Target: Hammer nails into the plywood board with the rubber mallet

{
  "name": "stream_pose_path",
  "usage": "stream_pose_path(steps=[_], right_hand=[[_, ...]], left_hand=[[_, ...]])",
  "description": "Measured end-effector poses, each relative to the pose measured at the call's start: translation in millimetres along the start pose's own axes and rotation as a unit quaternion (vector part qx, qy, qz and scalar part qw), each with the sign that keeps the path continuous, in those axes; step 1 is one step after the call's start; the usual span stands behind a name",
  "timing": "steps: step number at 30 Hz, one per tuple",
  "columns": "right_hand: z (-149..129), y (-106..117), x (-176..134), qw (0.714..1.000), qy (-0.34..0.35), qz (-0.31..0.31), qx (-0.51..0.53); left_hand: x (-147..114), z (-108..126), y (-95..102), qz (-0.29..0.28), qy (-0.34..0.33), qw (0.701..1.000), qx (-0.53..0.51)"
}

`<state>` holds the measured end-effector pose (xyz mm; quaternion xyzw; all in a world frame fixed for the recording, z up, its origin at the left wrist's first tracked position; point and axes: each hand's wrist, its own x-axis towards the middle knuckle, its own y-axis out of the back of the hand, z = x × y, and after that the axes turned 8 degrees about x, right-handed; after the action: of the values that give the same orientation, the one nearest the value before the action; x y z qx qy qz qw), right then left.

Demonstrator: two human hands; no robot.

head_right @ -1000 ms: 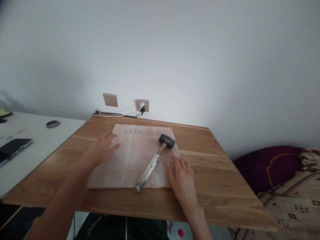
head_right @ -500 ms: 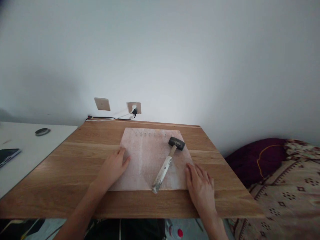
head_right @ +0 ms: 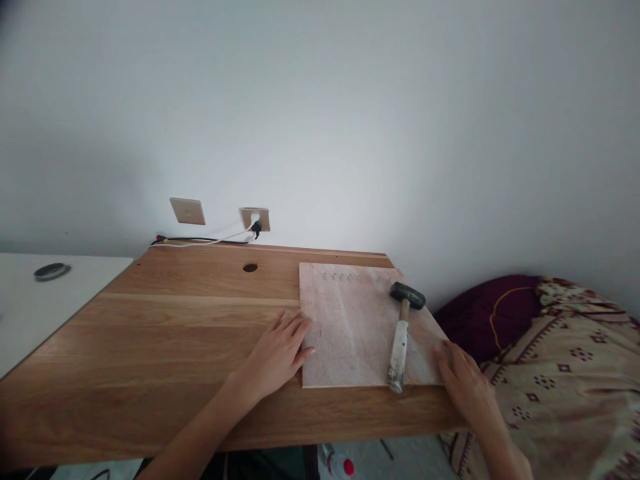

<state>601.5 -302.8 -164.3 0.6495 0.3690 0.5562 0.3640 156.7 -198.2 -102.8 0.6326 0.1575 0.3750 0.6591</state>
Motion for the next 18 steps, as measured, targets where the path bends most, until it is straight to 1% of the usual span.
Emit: stream_pose_path(steps=[1,3,5,7,8,9,10,12,13,14,15,17,18], right_hand=[[2.8,-2.3,-2.2,1.0,-0.007,-0.004,0.011],[2.8,-4.9,-5.5,0.999,-0.031,0.013,0.013],[-4.4,-4.3,-8.5,0.999,-0.028,0.025,-0.002],[-17.5,-2.0,-11.5,1.0,0.024,0.017,-0.007],[-25.9,-1.3,-12.6,0.998,0.066,0.022,-0.009],[-35.4,-1.5,-13.0,0.991,0.13,0.025,-0.004],[-46.2,-2.8,-12.6,0.982,0.186,0.046,0.004],[-71.3,-9.1,-8.2,0.966,0.252,0.063,0.009],[-85.5,-13.8,-4.0,0.958,0.274,0.076,0.017],[-100.4,-19.0,1.4,0.952,0.294,0.08,0.022],[-115.8,-24.2,7.9,0.952,0.295,0.08,0.028],[-145.7,-32.6,22.5,0.957,0.272,0.084,0.048],[-159.5,-35.0,29.9,0.959,0.265,0.069,0.067]], left_hand=[[-0.4,1.0,-1.0,-0.001,0.009,1.0,0.007],[-2.2,0.8,-1.6,-0.004,0.033,0.999,0.025],[-7.1,-3.3,0.1,-0.006,0.058,0.997,0.043],[-16.5,-11.7,4.2,-0.006,0.09,0.994,0.064],[-22.9,-17.5,7.1,-0.007,0.108,0.991,0.075],[-30.4,-24.3,10.5,-0.01,0.129,0.988,0.087],[-38.7,-31.9,14.4,-0.015,0.151,0.984,0.097],[-56.5,-49.1,23.5,-0.02,0.197,0.974,0.106],[-65.4,-58.4,28.6,-0.019,0.227,0.968,0.109],[-74.0,-67.9,33.8,-0.018,0.258,0.959,0.112],[-82.2,-77.5,39.3,-0.017,0.284,0.952,0.115],[-97.3,-96.0,50.6,-0.016,0.326,0.938,0.121],[-104.3,-104.6,56.3,-0.016,0.344,0.931,0.122]])
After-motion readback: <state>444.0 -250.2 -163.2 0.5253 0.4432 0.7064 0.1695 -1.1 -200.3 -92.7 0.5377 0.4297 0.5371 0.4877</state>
